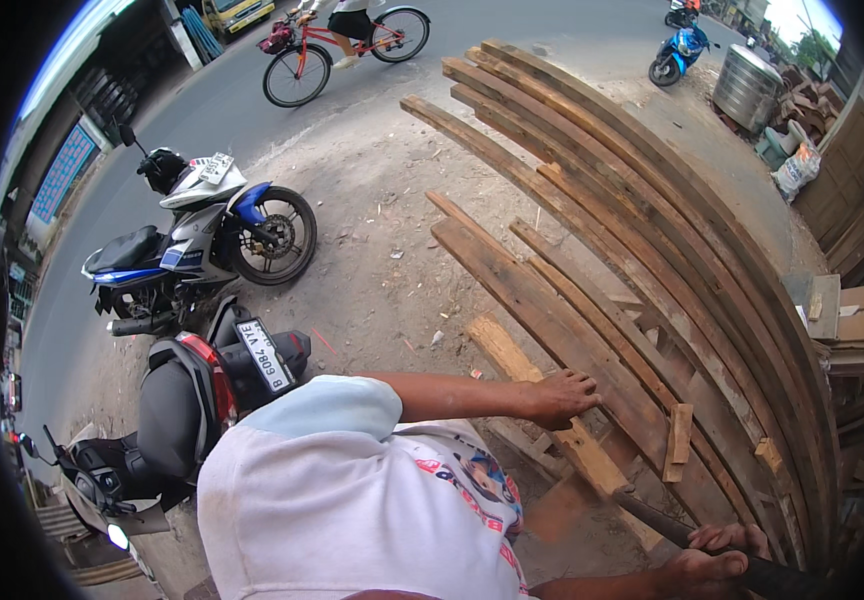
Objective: The person uses a long metal rod as a lever to bend and shape a small piece of wood against a wooden plank. They repeatedly apply pressure to curve the wood, adjusting its position and the leverage point throughout the process.
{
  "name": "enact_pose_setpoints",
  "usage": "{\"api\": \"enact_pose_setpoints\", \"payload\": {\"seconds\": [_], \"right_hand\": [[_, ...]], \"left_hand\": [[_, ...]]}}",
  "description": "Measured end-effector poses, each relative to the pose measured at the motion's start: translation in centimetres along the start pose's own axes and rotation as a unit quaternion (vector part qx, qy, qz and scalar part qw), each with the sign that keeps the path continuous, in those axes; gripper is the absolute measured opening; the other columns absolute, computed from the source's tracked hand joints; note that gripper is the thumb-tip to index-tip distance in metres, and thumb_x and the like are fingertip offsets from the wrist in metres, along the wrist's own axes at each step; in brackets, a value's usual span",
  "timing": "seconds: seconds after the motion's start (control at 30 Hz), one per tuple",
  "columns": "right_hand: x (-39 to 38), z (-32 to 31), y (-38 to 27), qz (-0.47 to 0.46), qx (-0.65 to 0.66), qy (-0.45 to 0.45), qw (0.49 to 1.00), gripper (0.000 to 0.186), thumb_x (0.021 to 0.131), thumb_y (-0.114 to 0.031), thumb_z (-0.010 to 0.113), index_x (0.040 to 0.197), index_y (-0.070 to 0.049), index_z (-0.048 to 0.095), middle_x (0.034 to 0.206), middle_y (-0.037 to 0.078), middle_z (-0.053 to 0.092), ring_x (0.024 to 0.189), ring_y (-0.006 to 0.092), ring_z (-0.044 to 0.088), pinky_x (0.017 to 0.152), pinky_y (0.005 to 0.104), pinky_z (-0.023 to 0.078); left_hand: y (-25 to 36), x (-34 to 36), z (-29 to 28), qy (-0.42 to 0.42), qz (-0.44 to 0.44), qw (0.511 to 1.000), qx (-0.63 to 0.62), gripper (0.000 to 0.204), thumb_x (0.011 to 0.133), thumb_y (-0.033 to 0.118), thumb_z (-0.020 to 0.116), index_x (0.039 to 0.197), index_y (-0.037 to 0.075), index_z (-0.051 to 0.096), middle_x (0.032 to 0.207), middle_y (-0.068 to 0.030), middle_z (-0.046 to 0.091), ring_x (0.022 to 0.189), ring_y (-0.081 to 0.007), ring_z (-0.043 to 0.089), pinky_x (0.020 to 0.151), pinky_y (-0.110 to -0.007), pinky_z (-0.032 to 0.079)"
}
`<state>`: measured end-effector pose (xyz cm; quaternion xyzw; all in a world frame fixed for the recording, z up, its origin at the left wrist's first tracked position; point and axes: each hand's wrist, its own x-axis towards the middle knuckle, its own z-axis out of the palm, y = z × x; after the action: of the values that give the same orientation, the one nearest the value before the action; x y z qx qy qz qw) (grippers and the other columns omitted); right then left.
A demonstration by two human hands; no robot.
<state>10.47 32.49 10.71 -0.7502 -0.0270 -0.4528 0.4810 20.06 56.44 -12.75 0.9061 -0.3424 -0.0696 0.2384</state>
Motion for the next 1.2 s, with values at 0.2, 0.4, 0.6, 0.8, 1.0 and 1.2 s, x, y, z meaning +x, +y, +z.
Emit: {"api": "enact_pose_setpoints", "payload": {"seconds": [0.2, 0.4, 0.6, 0.8, 1.0, 1.2], "right_hand": [[0.6, -2.5, -3.9, -0.105, -0.001, 0.097, 0.99, 0.053, 0.109, -0.045, 0.034, 0.1, 0.002, 0.058, 0.053, -0.001, 0.044, 0.037, 0.009, 0.035, 0.028, 0.025, 0.032], [2.3, -9.3, -0.1, -0.094, -0.023, 0.147, 0.984, 0.055, 0.108, -0.048, 0.03, 0.1, 0.001, 0.054, 0.054, 0.001, 0.041, 0.035, 0.0086, 0.035, 0.029, 0.0252, 0.036], [3.5, -13.0, 2.1, -0.083, 0.077, 0.117, 0.987, 0.057, 0.106, -0.054, 0.034, 0.095, 0.0, 0.05, 0.054, -0.001, 0.034, 0.034, 0.0058, 0.029, 0.025, 0.0206, 0.031], [4.1, -17.2, 4.8, -0.085, 0.231, 0.02, 0.969, 0.055, 0.107, -0.052, 0.034, 0.106, 0.002, 0.048, 0.054, 0.002, 0.034, 0.032, 0.0103, 0.029, 0.025, 0.0228, 0.031], [5.6, -15.9, 3.8, -0.118, 0.188, -0.062, 0.973, 0.059, 0.107, -0.052, 0.032, 0.112, 0.005, 0.049, 0.054, 0.001, 0.038, 0.033, 0.0082, 0.03, 0.027, 0.0213, 0.028], [6.4, -11.4, 2.0, -0.147, 0.121, -0.02, 0.982, 0.054, 0.108, -0.049, 0.035, 0.111, 0.003, 0.051, 0.056, -0.001, 0.039, 0.035, 0.0065, 0.031, 0.029, 0.0208, 0.027]], "left_hand": [[-4.0, -2.0, 9.2, -0.033, 0.002, 0.996, 0.087, 0.083, 0.075, 0.026, 0.074, 0.149, 0.015, 0.039, 0.135, -0.0185, 0.047, 0.135, -0.0377, 0.041, 0.109, -0.058, 0.034], [-1.4, -2.4, 6.5, -0.087, 0.066, 0.989, 0.098, 0.083, 0.076, 0.027, 0.073, 0.151, 0.025, 0.036, 0.136, -0.0157, 0.045, 0.133, -0.0346, 0.044, 0.112, -0.057, 0.031], [-3.6, -2.3, 13.2, 0.133, 0.05, 0.963, 0.227, 0.066, 0.089, 0.021, 0.063, 0.149, 0.026, 0.037, 0.134, -0.0137, 0.046, 0.127, -0.0326, 0.047, 0.111, -0.055, 0.035], [-2.6, -1.8, 13.7, 0.13, 0.011, 0.967, 0.217, 0.051, 0.093, 0.018, 0.056, 0.141, 0.022, 0.04, 0.116, -0.0121, 0.053, 0.12, -0.0327, 0.052, 0.115, -0.061, 0.031], [-2.5, -0.3, 16.7, 0.197, -0.046, 0.951, 0.231, 0.038, 0.095, 0.021, 0.05, 0.133, 0.02, 0.048, 0.123, -0.0175, 0.056, 0.125, -0.038, 0.054, 0.115, -0.066, 0.027], [-4.0, 2.3, 19.6, 0.328, -0.053, 0.899, 0.286, 0.021, 0.093, 0.026, 0.05, 0.111, 0.02, 0.06, 0.105, -0.0118, 0.06, 0.108, -0.0323, 0.06, 0.101, -0.063, 0.039]]}}
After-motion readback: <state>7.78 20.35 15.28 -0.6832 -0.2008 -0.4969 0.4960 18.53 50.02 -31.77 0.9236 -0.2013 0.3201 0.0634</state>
